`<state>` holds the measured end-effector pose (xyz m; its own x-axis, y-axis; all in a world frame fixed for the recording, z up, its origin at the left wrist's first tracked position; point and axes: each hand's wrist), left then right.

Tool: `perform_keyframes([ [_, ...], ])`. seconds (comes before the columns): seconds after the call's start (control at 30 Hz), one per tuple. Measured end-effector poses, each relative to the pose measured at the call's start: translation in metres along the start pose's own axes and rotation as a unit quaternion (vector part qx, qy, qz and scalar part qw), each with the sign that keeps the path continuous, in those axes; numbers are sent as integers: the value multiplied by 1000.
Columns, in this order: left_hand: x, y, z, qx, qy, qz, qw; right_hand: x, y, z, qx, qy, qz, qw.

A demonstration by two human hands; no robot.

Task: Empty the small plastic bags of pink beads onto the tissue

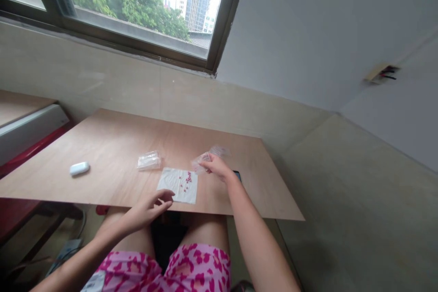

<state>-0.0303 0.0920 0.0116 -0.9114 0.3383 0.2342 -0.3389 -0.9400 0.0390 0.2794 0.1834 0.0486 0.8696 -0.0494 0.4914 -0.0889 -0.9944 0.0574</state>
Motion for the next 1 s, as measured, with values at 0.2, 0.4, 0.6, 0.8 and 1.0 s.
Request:
perform_keyframes([
  [0.2, -34, -3, 2, 181, 322, 25, 929, -49, 75, -17, -65, -267, -115, 955],
  [0.4, -31, 6, -10, 206, 302, 45, 929, -62, 106, 6, -109, -277, -19, 954],
  [0.6, -24, 6, -16, 199, 259, 57, 943, -63, 121, 36, -164, -306, 23, 937],
  [0.8, -34, -8, -29, 186, 230, 51, 954, -61, 123, 38, -134, -284, -29, 949],
  [1.0, -28, -17, -30, 175, 210, 86, 958, -57, 121, 33, -147, -298, -49, 942],
])
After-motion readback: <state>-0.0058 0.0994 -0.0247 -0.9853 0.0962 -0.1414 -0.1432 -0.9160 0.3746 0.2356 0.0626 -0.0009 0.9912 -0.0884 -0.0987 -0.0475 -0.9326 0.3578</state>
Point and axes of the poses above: each hand's wrist, its own y-axis away from the middle knuckle, its own x-axis out of the back of the hand, z = x × y, and after that the axes turned 14 degrees about z, right-handed
